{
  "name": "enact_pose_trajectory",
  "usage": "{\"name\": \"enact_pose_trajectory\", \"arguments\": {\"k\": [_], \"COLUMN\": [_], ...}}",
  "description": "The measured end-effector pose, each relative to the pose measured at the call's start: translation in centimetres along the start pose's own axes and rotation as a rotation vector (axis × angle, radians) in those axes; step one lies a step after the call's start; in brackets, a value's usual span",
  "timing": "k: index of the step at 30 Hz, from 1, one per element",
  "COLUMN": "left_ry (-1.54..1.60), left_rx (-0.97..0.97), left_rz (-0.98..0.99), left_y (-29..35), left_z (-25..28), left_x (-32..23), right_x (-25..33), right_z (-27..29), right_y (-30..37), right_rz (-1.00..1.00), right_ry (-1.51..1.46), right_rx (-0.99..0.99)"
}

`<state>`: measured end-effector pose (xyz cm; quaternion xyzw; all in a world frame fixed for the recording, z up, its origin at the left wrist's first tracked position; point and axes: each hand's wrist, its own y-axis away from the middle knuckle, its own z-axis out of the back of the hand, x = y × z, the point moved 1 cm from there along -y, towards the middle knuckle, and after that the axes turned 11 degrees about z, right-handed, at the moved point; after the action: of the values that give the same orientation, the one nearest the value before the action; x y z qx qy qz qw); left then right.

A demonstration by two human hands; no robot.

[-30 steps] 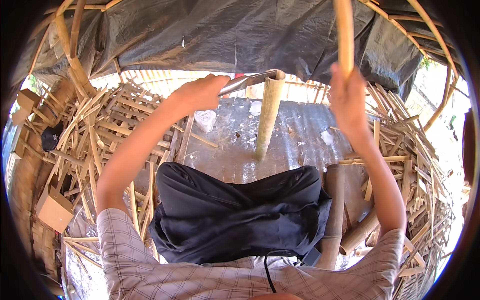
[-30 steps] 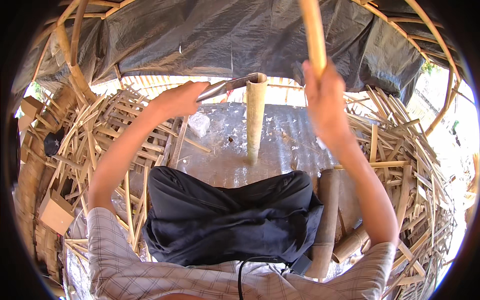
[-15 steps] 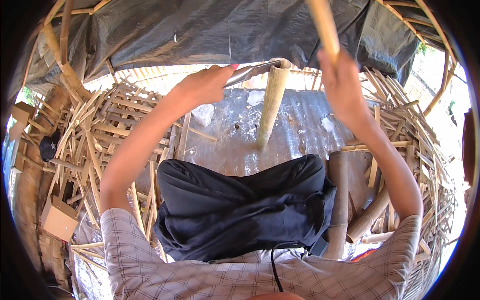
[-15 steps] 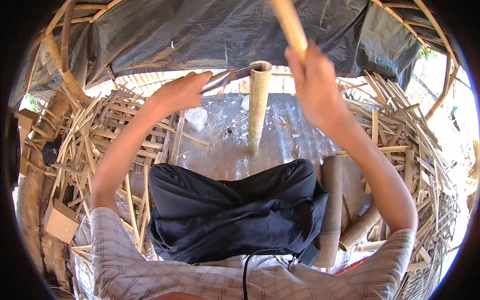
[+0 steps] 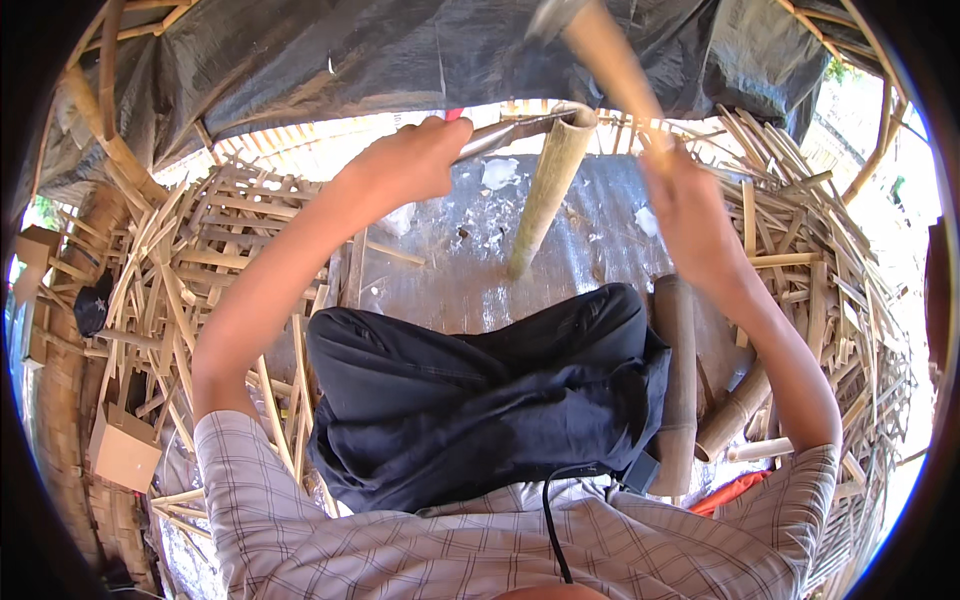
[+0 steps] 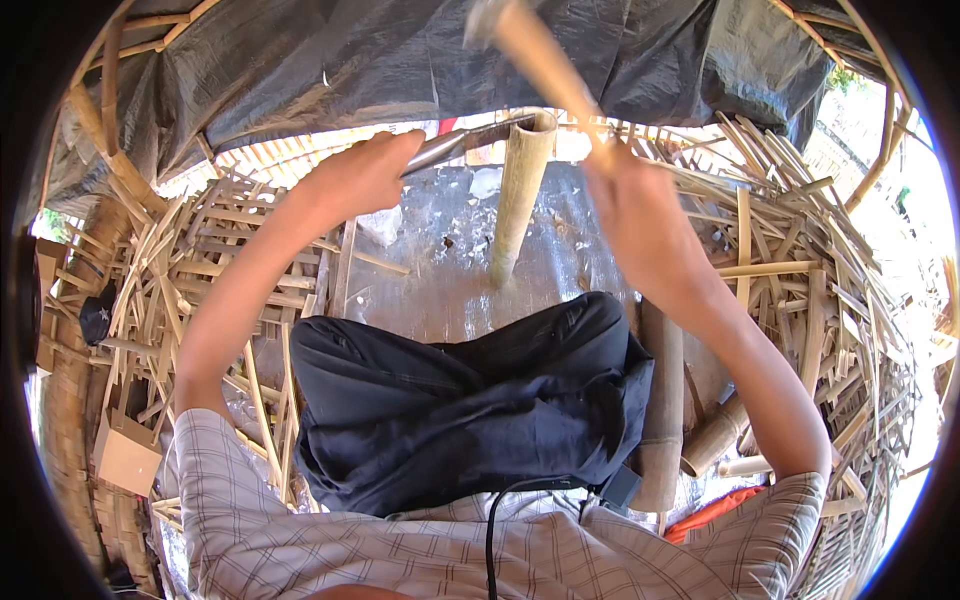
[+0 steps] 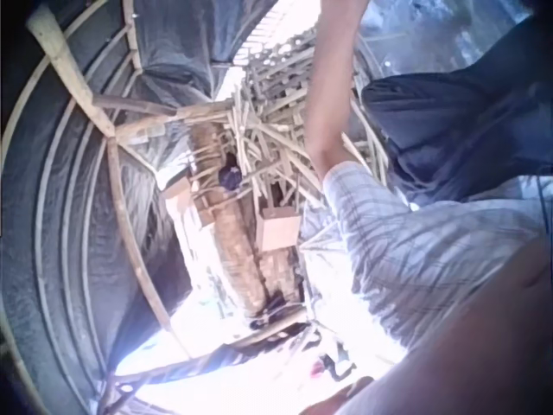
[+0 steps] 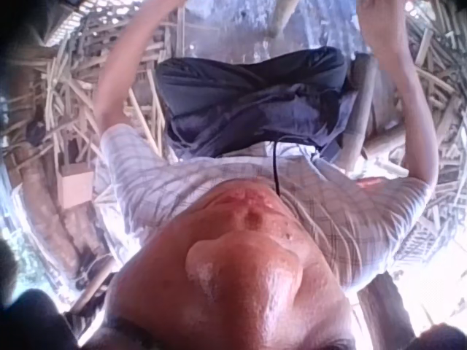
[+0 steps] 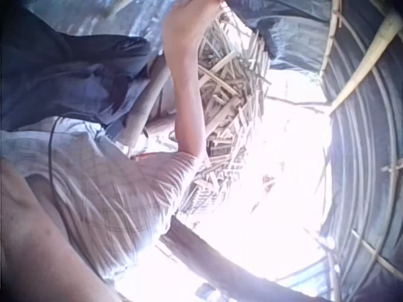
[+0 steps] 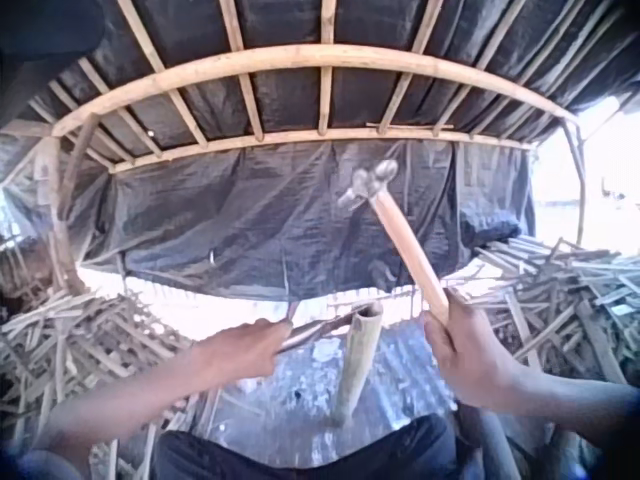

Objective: The person splits a length of bamboo into thin strips using a metal chisel-like tool and a hammer, then peels and separates the strips by hand.

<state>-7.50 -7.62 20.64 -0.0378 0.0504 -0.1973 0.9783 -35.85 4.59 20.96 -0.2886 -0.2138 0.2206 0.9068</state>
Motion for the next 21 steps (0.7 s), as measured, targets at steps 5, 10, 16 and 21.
{"name": "enact_pose_trajectory", "arguments": {"k": [5,10,16,21], "left_ry": [-0.039,-0.046,-0.065,-0.053], "left_rx": [-0.045,-0.056,-0.028,-0.065], "left_rz": [-0.039,-0.021,-0.016,0.009], "left_y": [0.7,-0.3,-0.7,-0.6], "left_z": [-0.3,-0.6,-1.2,-1.1], "left_x": [-0.8,-0.6,-0.5,0.0], "right_x": [0.1,1.7,-1.7,0.6], "right_z": [0.7,1.6,-0.7,3.2], "right_y": [0.5,0.0,3.0,-0.1], "right_rz": [-0.172,-0.221,-0.137,-0.130], "right_ry": [0.068,-0.136,0.086,-0.091], "right_rx": [0.324,-0.220,0.222,-0.194]}}
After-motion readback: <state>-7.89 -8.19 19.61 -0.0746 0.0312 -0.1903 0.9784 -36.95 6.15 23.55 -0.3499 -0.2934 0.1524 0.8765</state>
